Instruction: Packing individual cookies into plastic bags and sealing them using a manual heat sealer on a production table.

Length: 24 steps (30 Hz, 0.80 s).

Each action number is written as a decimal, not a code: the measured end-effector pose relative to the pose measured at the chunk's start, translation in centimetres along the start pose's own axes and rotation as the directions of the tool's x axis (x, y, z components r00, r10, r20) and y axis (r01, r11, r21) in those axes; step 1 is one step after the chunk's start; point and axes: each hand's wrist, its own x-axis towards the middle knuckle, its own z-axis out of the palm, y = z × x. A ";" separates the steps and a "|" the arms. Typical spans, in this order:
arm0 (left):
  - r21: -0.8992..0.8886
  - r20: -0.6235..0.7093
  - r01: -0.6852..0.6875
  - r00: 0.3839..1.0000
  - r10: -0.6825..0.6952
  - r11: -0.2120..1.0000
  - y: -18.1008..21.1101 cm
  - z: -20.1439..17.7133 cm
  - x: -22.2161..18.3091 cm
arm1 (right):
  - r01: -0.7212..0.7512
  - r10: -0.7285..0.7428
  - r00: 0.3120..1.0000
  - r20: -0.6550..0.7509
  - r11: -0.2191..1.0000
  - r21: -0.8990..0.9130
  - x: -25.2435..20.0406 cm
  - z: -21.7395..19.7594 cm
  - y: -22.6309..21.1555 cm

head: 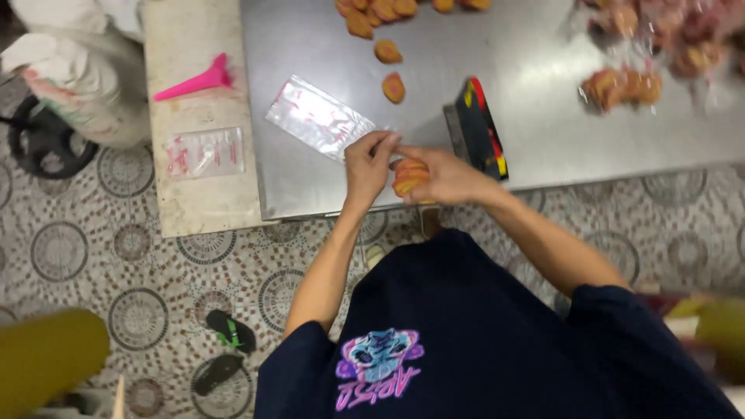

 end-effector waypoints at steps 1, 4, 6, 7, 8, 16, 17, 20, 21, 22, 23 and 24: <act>-0.003 0.027 0.003 1.000 -0.003 1.000 0.1 0.5 -0.3 | -0.013 0.013 1.000 -0.019 1.000 0.015 0.1 0.6 1.4; 0.033 0.106 -0.052 0.993 0.048 0.998 0.5 1.9 -0.9 | -0.009 0.047 0.998 -0.046 0.791 0.611 -0.1 0.8 4.5; 0.119 0.156 -0.105 0.984 0.086 0.987 0.7 1.2 -0.7 | 0.070 0.024 0.994 -0.107 0.609 0.790 -0.3 0.0 4.7; 0.132 0.152 -0.106 0.985 0.086 0.985 0.4 1.5 -0.6 | 0.072 0.013 0.995 -0.100 0.604 0.794 0.8 -0.1 5.8; 0.182 0.148 -0.134 0.983 0.107 0.974 0.0 1.8 -0.3 | 0.067 0.032 0.993 -0.113 0.631 0.773 1.9 -0.3 7.0; 0.107 0.013 0.122 0.992 -0.124 0.987 -3.1 3.9 4.2 | -0.094 0.172 0.984 -0.055 0.750 0.655 7.6 -3.6 9.4; 0.103 -0.018 0.148 0.989 -0.147 0.984 -3.3 4.2 4.5 | -0.095 0.196 0.977 -0.083 0.752 0.652 8.1 -3.9 9.8; 0.083 -0.073 0.231 0.972 -0.225 0.969 -3.8 4.5 5.2 | -0.115 0.234 0.967 -0.102 0.756 0.644 10.1 -4.0 10.8; 0.055 -0.096 0.281 0.956 -0.275 0.958 -4.0 4.6 5.3 | -0.130 0.249 0.963 -0.103 0.765 0.631 10.8 -4.0 11.1; 0.055 -0.097 0.288 0.955 -0.282 0.956 -5.6 4.8 6.1 | -0.137 0.254 0.962 -0.098 0.763 0.632 12.0 -4.3 11.9; 0.071 -0.121 0.244 0.965 -0.234 0.967 -7.2 4.6 6.1 | -0.197 0.298 0.954 -0.045 0.728 0.657 13.0 -4.0 12.8; 0.089 -0.144 0.200 0.972 -0.186 0.976 -8.8 4.3 6.0 | -0.256 0.339 0.941 0.010 0.690 0.677 14.0 -3.5 13.5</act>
